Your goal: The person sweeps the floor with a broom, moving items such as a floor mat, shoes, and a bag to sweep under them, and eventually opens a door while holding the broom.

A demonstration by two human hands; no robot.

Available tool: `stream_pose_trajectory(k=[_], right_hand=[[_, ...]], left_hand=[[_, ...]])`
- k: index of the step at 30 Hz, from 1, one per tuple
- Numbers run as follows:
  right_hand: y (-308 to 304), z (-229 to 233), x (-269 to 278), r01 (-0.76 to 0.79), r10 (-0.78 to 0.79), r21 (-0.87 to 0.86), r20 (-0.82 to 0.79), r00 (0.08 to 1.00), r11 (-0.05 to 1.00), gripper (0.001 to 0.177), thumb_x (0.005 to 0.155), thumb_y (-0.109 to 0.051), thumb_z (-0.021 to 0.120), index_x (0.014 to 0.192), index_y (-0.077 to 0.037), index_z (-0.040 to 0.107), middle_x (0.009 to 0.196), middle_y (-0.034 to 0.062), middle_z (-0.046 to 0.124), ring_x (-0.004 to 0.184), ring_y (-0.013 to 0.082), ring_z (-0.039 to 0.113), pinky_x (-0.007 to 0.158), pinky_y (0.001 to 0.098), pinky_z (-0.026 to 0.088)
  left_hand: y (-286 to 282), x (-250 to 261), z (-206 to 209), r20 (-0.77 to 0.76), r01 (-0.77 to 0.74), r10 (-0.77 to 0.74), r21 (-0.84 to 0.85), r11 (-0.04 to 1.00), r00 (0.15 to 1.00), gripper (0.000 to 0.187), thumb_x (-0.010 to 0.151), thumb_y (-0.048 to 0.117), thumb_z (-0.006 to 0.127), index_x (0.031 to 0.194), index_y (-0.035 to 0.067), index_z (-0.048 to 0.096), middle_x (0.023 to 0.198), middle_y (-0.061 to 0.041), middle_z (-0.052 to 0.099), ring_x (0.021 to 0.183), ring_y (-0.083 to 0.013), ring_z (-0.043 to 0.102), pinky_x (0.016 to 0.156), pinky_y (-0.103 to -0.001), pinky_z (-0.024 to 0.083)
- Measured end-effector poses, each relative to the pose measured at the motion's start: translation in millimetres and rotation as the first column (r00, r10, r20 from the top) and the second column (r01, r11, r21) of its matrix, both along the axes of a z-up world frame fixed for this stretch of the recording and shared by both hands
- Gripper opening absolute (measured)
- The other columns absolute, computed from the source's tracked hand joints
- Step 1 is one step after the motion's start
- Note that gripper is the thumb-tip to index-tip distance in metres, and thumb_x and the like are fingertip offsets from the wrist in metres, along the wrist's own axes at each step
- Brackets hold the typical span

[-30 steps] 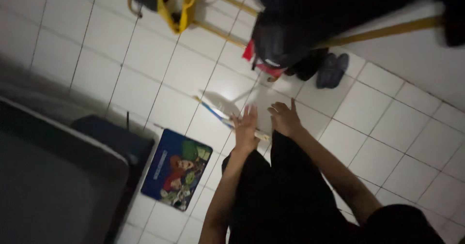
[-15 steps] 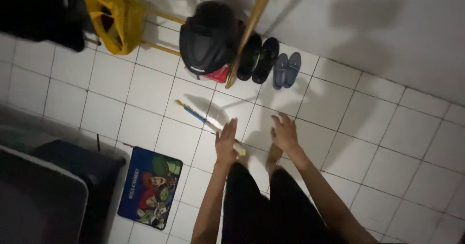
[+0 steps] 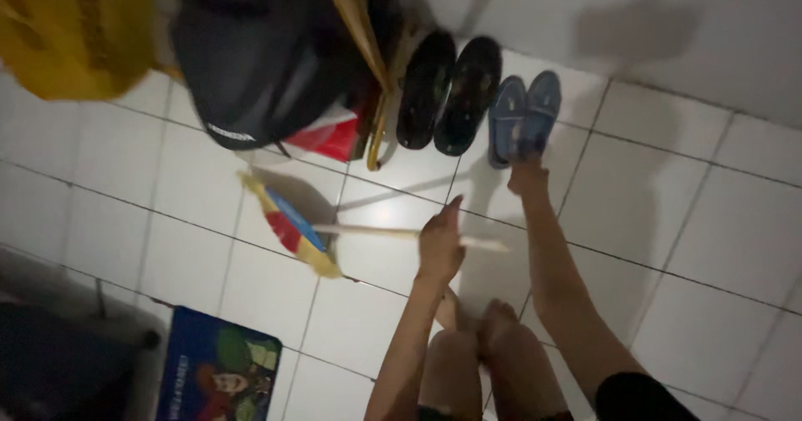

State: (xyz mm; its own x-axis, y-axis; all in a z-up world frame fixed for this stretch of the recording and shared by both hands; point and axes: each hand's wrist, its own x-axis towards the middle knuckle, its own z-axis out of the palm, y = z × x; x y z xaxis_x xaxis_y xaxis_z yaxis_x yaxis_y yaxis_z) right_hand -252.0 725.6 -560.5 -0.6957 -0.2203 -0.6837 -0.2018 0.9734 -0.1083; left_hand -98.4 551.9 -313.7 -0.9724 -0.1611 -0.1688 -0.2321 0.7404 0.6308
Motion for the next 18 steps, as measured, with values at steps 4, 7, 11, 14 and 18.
stream_pose_trajectory(k=[4,7,11,14,18], right_hand=[[4.0,-52.5,-12.5,-0.071,0.071,-0.011,0.014,0.997,0.997,0.066,0.067,-0.023,0.062,0.129,-0.02,0.037,0.134,0.0134,0.029,0.12,0.0362,0.024,0.091,0.0544,0.03],[12.7,-77.8,-9.7,-0.088,0.087,-0.018,-0.029,0.996,0.996,0.058,0.068,-0.021,0.062,0.122,-0.016,0.041,0.124,0.0139,0.034,0.11,0.0356,0.03,0.086,0.0519,0.033],[38.0,-77.0,28.7,-0.104,0.074,-0.141,-0.204,0.976,0.985,0.047,0.069,-0.018,0.062,0.112,-0.011,0.045,0.11,0.0146,0.041,0.097,0.0349,0.038,0.078,0.0486,0.037],[44.6,-32.4,60.1,-0.231,0.084,-0.395,-0.354,0.932,0.889,0.039,0.07,-0.017,0.062,0.105,-0.007,0.049,0.099,0.0151,0.047,0.088,0.0344,0.044,0.073,0.0461,0.04],[45.5,70.5,132.0,-0.368,0.084,-0.662,-0.419,0.904,0.653,0.029,0.071,-0.014,0.062,0.096,-0.001,0.054,0.086,0.0158,0.054,0.075,0.0336,0.051,0.065,0.0428,0.044]], left_hand=[[28.5,-22.1,-78.9,0.03,0.031,-0.03,-0.051,0.998,0.999,0.078,0.061,-0.012,0.054,0.134,0.009,0.034,0.115,-0.011,0.057,0.077,-0.0263,0.061,0.064,-0.036,0.05],[47.1,-30.2,-109.4,0.025,0.055,-0.054,-0.045,0.998,0.998,0.075,0.06,-0.007,0.055,0.131,0.004,0.033,0.111,-0.015,0.056,0.075,-0.0292,0.061,0.06,-0.041,0.049],[54.0,-17.5,-110.1,0.143,0.062,-0.053,-0.058,0.996,0.988,0.067,0.069,-0.001,0.053,0.133,0.006,0.033,0.108,-0.014,0.058,0.073,-0.029,0.062,0.061,-0.041,0.049],[37.4,-12.2,-74.2,0.276,0.096,-0.077,-0.055,0.994,0.958,0.051,0.078,0.003,0.05,0.128,0.008,0.041,0.096,-0.013,0.062,0.074,-0.0277,0.063,0.064,-0.039,0.05],[5.4,29.9,-7.5,0.162,0.137,-0.141,0.034,0.99,0.977,0.034,0.068,0.002,0.053,0.096,0.019,0.064,0.073,-0.01,0.064,0.072,-0.0257,0.064,0.065,-0.039,0.048]])
